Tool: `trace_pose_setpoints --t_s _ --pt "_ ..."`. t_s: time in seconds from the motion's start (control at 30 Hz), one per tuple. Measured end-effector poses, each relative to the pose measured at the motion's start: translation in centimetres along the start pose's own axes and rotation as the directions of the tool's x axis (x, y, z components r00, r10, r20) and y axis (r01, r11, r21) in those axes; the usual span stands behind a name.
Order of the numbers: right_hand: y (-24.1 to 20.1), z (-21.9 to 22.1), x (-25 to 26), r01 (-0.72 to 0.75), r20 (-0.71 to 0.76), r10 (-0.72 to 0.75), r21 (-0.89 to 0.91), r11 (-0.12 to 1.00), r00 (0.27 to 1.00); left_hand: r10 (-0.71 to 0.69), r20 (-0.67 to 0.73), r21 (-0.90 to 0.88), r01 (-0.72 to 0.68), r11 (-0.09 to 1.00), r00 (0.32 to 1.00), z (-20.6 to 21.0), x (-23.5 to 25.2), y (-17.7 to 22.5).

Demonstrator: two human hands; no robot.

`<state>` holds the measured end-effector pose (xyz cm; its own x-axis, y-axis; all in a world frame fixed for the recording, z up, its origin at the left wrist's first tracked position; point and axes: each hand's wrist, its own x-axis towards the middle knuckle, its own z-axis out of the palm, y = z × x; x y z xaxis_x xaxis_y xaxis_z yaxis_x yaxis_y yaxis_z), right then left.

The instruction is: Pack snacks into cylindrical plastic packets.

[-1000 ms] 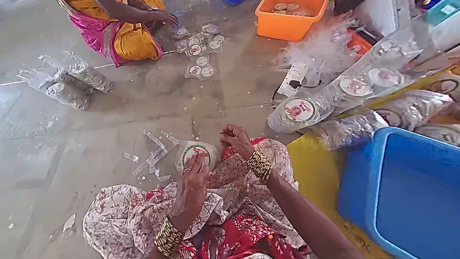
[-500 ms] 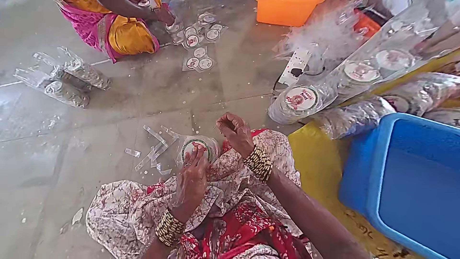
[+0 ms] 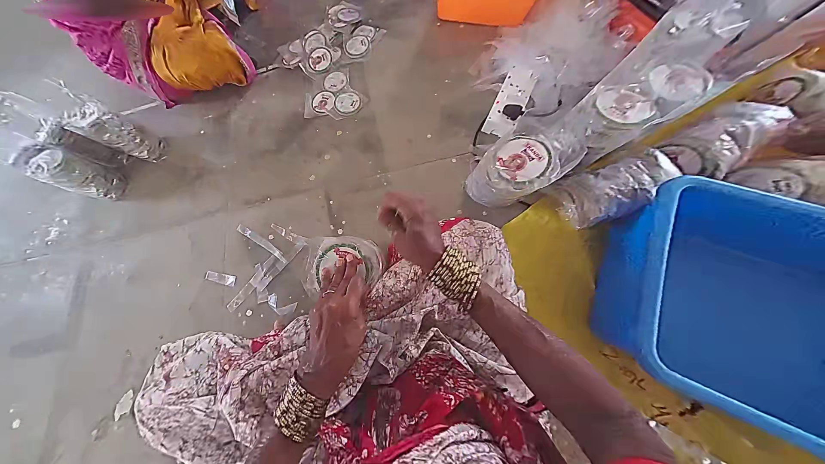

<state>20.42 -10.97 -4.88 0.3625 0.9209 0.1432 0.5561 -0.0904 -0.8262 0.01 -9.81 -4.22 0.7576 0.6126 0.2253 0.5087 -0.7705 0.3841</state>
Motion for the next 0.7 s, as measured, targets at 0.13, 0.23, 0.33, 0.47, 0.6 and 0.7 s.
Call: trace_pose_setpoints --t_s 0.13,0.23,0.33,0.47,0.6,0.7 --pt "-0.9 0.4 -0.6 -0.15 0.279 0.152 -0.028 0.988 0.948 0.016 -0.025 0.012 -0.015 1.0 1.0 0.1 -0.1 -0.3" --pt "-0.6 -0.1 0.0 -0.007 -0.104 0.007 0.008 1.0 0.995 0.003 -0.02 -0.006 -0.004 1.0 1.0 0.0 -0.4 -0.5" --pt "-1.0 0.6 -0.4 -0.039 0.151 0.053 -0.094 0.995 0.987 0.022 -0.01 0.005 -0.022 1.0 1.0 0.1 0.0 -0.3" --pt "-0.4 0.1 0.0 0.058 0.065 -0.054 -0.063 0.996 0.996 0.044 -0.018 0.009 -0.044 0.999 0.999 0.3 -0.1 -0.4" --pt "-0.1 0.5 0.2 0.115 0.042 -0.112 -0.06 0.992 0.993 0.058 -0.023 -0.006 -0.058 0.998 0.998 0.5 -0.1 -0.3" --pt "0.0 0.7 0.5 0.004 0.201 -0.009 0.026 1.0 0.98 0.061 -0.033 -0.007 -0.061 0.998 0.998 0.6 0.0 -0.4"
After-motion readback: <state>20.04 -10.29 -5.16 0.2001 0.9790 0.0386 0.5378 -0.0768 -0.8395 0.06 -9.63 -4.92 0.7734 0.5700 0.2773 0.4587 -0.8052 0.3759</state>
